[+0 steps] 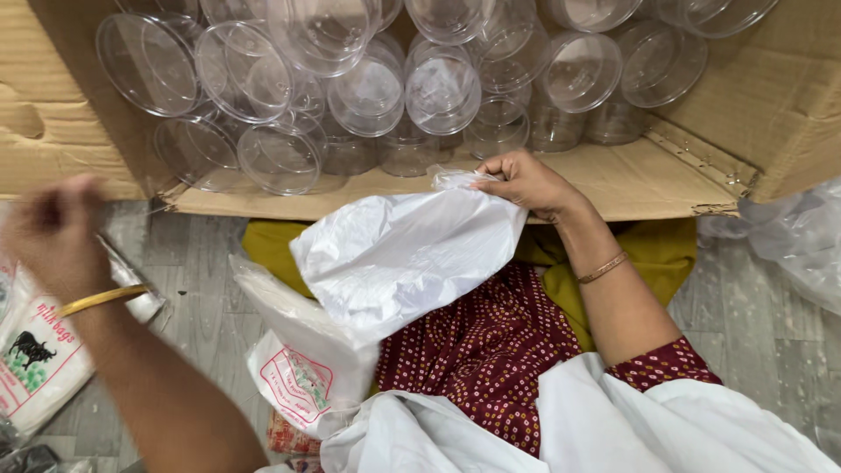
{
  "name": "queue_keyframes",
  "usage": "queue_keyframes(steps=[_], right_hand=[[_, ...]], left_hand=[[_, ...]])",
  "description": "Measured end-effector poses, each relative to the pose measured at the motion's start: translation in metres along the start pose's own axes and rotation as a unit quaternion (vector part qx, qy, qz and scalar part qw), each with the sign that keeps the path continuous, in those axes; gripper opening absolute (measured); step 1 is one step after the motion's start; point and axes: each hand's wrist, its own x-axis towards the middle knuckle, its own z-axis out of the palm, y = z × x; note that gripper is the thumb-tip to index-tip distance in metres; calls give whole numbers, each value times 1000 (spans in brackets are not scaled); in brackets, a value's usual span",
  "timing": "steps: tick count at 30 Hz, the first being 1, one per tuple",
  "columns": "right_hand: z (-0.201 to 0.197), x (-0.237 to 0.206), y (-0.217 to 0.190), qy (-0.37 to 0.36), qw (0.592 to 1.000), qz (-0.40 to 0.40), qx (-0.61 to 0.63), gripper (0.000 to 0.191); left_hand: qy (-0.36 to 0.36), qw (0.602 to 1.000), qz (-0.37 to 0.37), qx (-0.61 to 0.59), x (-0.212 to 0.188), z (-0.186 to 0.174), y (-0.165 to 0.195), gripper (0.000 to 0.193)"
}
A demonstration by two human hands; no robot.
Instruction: The person sits on the floor in front of a large cardboard box filled with clear plastic containers. They open a plastic bag, place containers into it one at a time, and occasionally reach into the box to gather more containers, filling several bags over the episode.
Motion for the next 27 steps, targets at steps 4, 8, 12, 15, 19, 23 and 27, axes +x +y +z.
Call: queue_keyframes(steps=[4, 8, 12, 15, 19, 23, 27], right_hand=[[-2, 2, 5, -1, 1000, 3, -13, 17], [-4, 4, 8, 2, 1000, -4, -13, 16], [-4, 4, 9, 7, 1000, 3, -13, 15], [-4, 4, 8, 0, 1000, -6, 26, 16], [-2, 3, 5, 10, 999, 19, 30, 16], [1, 0, 1, -24, 999, 6, 32, 18], [2, -5, -1, -42, 999, -20, -14, 20]], left_hand=[[96, 906, -285, 298, -4, -94, -19, 58], [30, 893, -249, 374, -3, -77, -12, 65], [56, 964, 43, 257, 35, 44, -17, 37], [11, 964, 25, 264, 55, 140, -20, 69], [65, 920, -173, 347, 42, 216, -3, 91], [21, 910, -105, 399, 17, 261, 31, 93], [9, 922, 4, 386, -10, 301, 59, 98]])
